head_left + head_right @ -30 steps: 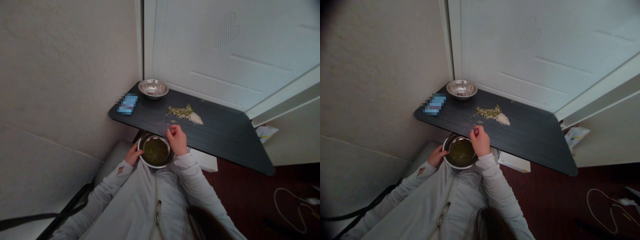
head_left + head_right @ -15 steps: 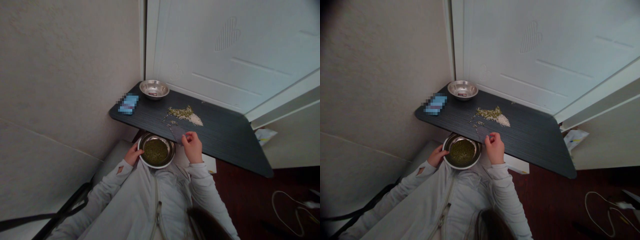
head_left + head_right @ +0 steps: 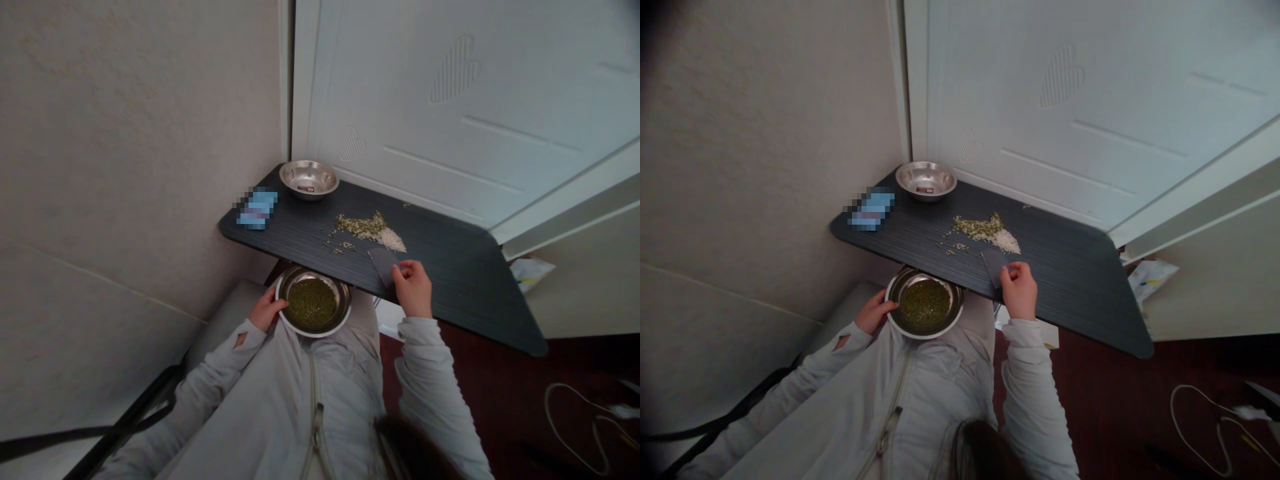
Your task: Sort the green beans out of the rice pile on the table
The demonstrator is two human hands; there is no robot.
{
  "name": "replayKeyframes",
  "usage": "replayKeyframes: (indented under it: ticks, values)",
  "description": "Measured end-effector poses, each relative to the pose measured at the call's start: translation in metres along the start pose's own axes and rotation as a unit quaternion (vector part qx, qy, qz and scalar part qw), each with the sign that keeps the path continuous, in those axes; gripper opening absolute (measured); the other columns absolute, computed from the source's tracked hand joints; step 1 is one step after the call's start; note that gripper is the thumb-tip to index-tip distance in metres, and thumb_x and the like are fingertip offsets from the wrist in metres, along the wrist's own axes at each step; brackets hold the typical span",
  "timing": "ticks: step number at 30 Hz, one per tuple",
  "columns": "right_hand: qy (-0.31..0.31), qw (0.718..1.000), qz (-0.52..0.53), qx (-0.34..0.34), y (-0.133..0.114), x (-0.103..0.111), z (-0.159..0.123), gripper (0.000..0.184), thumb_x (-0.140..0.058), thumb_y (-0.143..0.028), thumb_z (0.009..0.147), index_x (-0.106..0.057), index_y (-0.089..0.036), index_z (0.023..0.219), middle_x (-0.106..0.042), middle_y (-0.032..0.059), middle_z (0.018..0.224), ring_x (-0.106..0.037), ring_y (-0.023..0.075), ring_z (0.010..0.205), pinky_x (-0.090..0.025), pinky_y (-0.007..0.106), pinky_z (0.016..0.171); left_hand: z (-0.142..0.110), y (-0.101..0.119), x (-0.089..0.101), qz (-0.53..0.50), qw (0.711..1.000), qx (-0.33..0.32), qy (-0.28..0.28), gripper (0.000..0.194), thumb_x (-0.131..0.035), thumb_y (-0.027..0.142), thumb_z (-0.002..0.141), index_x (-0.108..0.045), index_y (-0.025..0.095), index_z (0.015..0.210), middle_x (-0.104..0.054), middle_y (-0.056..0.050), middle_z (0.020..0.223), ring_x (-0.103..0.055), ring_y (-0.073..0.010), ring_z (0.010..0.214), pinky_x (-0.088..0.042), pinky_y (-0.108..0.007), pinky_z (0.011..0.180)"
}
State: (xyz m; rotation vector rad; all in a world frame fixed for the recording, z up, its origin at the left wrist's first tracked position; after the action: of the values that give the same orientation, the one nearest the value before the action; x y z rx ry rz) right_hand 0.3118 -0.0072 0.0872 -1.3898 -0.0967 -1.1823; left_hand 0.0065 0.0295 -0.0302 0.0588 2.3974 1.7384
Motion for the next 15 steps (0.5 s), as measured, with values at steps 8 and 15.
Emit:
replayKeyframes:
  ticks: [8,15]
  values:
    - [0.019,0.999,-0.034,-0.003,0.013,0.007,0.025,0.024,-0.045,-0.036,0.064,-0.049,-0.017,0.077,-0.049,-0.0024,0.053,-0.045,0.0114,0.051,-0.031,0.024,0.053,0.003,-0.005,0.001,0.005,1.000,-0.012,-0.005,0.041,-0.057,0.021,0.049,-0.056,0.010,0.088,-0.062,-0.004,0.078,-0.053,-0.0214,0.079,-0.037,-0.036,0.078]
    - [0.043,0.985,0.165,-0.032,0.028,0.003,0.033,0.025,-0.048,-0.035,0.063,-0.045,-0.016,0.080,-0.054,-0.0001,0.061,-0.048,0.0104,0.053,-0.036,0.024,0.053,0.003,-0.004,0.002,0.010,1.000,-0.012,0.001,0.038,-0.058,0.020,0.048,-0.056,0.010,0.085,-0.061,-0.005,0.081,-0.053,-0.0220,0.081,-0.036,-0.037,0.079]
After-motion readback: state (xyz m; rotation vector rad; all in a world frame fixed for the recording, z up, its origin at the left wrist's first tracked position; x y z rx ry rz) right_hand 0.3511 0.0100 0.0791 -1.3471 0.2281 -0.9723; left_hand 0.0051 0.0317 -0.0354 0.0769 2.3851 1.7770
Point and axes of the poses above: each hand's wrist, its own z-axis towards the middle knuckle, its own x-axis out of the back of the hand, y = z × x, the point moved 5 cm from there along z, towards the middle knuckle
